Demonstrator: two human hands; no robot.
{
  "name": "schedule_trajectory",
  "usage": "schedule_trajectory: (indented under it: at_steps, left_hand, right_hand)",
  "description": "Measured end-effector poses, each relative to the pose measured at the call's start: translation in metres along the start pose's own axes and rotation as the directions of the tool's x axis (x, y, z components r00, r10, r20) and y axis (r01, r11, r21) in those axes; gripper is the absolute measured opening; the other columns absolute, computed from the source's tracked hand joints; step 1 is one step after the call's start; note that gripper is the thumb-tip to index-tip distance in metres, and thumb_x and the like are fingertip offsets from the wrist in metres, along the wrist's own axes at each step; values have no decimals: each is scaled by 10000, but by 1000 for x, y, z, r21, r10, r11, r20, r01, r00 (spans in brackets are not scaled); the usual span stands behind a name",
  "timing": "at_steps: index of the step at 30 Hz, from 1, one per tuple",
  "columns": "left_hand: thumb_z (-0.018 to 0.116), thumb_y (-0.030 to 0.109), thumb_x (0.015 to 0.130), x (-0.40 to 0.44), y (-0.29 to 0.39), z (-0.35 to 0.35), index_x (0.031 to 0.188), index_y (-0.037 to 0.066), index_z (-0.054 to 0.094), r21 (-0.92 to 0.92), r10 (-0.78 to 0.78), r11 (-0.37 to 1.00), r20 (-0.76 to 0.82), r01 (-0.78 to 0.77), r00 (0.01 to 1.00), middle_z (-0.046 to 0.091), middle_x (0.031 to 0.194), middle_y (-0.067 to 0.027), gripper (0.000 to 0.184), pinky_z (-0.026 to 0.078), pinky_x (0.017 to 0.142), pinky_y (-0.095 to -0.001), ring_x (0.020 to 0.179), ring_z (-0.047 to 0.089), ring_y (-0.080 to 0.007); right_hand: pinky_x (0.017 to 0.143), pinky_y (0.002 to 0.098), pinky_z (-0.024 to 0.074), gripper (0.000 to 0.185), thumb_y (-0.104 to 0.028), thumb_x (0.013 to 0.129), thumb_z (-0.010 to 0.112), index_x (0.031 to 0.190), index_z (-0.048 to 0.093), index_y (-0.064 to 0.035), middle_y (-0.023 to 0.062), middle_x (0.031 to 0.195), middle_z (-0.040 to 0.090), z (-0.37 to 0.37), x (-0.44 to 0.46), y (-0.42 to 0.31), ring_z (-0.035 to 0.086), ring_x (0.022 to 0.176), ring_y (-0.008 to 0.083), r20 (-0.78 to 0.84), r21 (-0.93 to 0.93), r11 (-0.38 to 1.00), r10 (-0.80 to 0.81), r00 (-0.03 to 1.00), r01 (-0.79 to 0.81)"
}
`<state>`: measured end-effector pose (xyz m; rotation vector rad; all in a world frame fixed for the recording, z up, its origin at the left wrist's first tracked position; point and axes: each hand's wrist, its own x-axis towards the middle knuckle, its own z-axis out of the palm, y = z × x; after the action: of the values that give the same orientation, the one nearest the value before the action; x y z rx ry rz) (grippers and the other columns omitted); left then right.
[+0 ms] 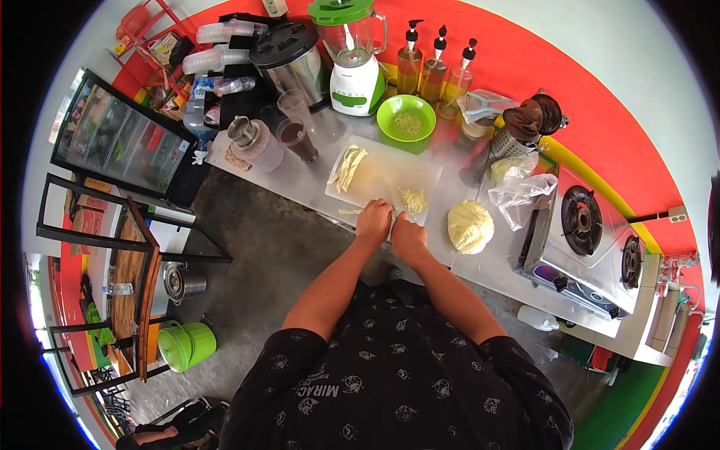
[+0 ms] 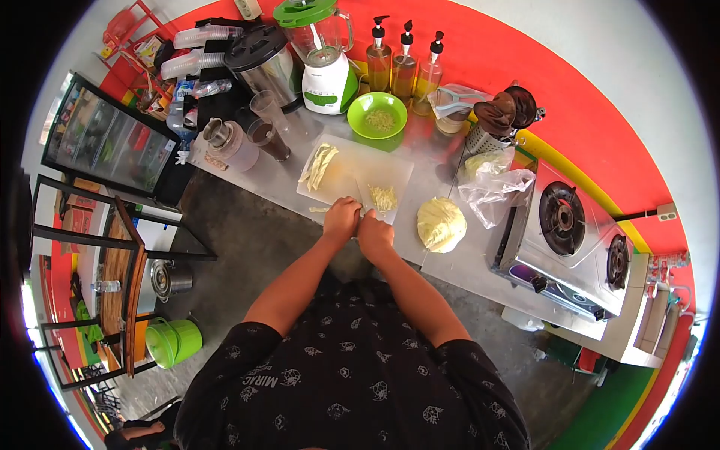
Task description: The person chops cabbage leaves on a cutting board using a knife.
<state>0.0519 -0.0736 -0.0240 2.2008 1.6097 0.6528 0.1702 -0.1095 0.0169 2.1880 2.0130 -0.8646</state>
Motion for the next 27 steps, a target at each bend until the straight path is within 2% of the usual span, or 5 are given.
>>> schedule_trajectory:
  at_steps: [9,12,17,21,27]
  left_hand:
    - [608,102,859,2,-1,0,856,72,724,-12,8,1000,-16,-8,1000,695,943,-81,120,548,818,-443,968,652,-308]
    - [573,86,874,1,0,-2,879,76,725,19,-7,1000,42,6,999,690,993,-75,153,551,848,-432,1011,644,-294]
    - [594,99,868,4,-5,0,857,75,719,-20,-20,1000,9,20,1000,692,952,-87,128,545,818,-455,957,653,-316]
    - [610,113,866,5,-4,-1,851,79,715,-45,-27,999,1,27,1000,693,950,-87,112,542,798,-462,938,654,-324]
    - [625,121,865,10,-7,0,836,81,703,-15,-61,998,50,62,997,692,921,-95,92,536,784,-470,917,658,-334]
  right_hand:
    - [795,456,586,303,-135,872,615,1103,492,16,242,954,732,3,2,-1,742,904,376,4,-27,1000,4,1000,-4]
    - [780,430,584,324,-252,939,594,1125,507,-2,196,950,745,3,9,0,749,902,335,8,-120,993,-2,1000,3]
    - [783,460,587,303,-126,876,612,1109,501,32,242,974,726,-16,-7,-6,743,887,377,59,-133,984,-110,992,117]
    - [790,457,585,314,-123,870,617,1115,515,45,241,989,723,0,1,-3,742,896,374,14,-52,999,5,1000,-5]
    - [784,465,586,321,-117,875,610,1130,508,50,248,981,720,-16,-4,-2,742,891,376,36,-136,983,-119,992,123]
